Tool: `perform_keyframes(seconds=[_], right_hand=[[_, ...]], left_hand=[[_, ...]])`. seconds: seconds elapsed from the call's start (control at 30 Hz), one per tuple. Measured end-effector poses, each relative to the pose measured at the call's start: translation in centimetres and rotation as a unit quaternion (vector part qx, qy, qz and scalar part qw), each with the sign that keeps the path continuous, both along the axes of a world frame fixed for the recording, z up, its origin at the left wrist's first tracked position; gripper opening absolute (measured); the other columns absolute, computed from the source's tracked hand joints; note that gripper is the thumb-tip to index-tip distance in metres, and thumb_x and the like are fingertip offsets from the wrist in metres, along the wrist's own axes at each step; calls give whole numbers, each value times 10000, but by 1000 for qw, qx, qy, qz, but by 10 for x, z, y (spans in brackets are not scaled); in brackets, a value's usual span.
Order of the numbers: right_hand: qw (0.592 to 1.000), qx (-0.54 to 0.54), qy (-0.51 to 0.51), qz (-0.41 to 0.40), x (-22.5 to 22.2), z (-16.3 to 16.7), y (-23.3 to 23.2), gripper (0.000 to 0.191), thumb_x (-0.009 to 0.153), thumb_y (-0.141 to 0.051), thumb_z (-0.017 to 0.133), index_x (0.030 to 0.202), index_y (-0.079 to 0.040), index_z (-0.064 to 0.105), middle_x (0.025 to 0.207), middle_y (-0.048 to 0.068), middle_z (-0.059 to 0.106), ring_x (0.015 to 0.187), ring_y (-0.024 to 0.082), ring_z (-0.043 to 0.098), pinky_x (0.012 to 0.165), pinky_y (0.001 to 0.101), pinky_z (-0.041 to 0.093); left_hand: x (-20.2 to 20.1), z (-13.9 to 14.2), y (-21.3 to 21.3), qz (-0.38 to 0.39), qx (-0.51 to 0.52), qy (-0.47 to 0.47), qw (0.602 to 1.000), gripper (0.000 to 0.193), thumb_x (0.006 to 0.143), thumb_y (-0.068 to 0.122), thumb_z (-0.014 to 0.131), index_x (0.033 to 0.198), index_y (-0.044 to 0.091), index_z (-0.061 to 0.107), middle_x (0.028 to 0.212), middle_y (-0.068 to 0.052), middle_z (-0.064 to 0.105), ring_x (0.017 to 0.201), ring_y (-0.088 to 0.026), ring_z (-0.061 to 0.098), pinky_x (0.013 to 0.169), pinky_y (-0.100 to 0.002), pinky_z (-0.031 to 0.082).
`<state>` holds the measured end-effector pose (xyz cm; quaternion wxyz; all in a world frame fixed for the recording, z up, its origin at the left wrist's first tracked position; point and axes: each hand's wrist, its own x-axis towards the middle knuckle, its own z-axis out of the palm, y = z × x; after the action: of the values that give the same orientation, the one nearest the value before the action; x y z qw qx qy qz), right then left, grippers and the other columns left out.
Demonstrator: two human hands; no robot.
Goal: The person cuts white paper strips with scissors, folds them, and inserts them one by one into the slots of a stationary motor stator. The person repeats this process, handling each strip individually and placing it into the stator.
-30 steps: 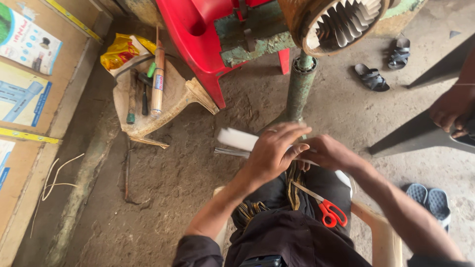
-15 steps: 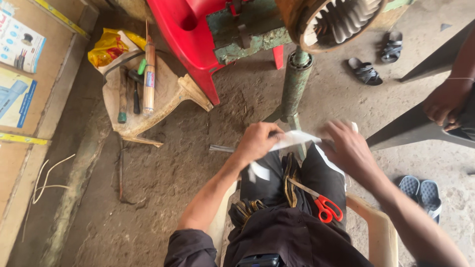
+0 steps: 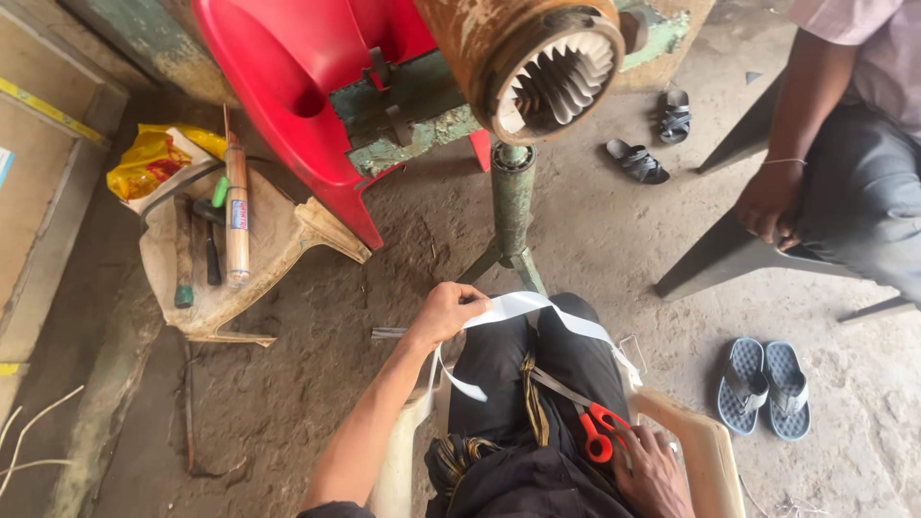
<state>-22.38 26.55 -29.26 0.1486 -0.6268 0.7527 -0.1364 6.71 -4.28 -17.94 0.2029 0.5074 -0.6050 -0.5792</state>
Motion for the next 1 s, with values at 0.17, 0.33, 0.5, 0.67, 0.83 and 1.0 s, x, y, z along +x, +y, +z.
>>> perform_keyframes(seconds=[0.17,0.33,0.5,0.67,0.83,1.0], right_hand=[[992,43,92,70,19,19,-21,688,792,-249,664,1438,-119,467,1093,119,687,1087,337,651,933,477,470],[973,214,74,53,14,20,-45,761,788,-312,656,1484,-131,408,1077,147,721,1120,300,674,1067,493,444],[969,232,62,57,14,5,-49,738,815,-385,657,1471,-143,421,1096,164,724,981,341,713,850,470,570],[940,334,-8,74,-14,-2,-50,682,891,-341,658,1507,-127,457,922,162,809,799,275,763,743,377,585],[800,421,-426,38,-66,39,-41,646,839,-311,785,1445,-175,606,1159,92,790,1001,188,722,821,352,582],[749,135,-635,134,-88,114,-64,449,972,-242,675,1272,91,649,1058,245,669,925,347,692,784,455,606]], left_hand=[[3,-6,8,5,5,0,1000,229,850,227,784,933,14,805,678,-1,666,490,-71,556,415,-264,442],[9,1,8,2,-18,4,1000,234,861,232,790,946,15,809,656,-16,650,485,-75,542,419,-266,431],[13,1,12,10,-19,16,1000,231,855,232,792,946,20,805,683,6,683,509,-56,569,421,-259,453],[19,-2,9,15,-10,16,1000,222,861,225,788,937,17,805,681,-5,679,500,-74,556,417,-257,430],[20,-3,5,17,-5,31,999,228,854,219,793,935,6,802,683,-7,675,504,-67,559,409,-257,424],[18,4,4,11,-27,28,999,241,855,223,785,953,4,803,686,-28,699,489,-74,571,413,-254,438]])
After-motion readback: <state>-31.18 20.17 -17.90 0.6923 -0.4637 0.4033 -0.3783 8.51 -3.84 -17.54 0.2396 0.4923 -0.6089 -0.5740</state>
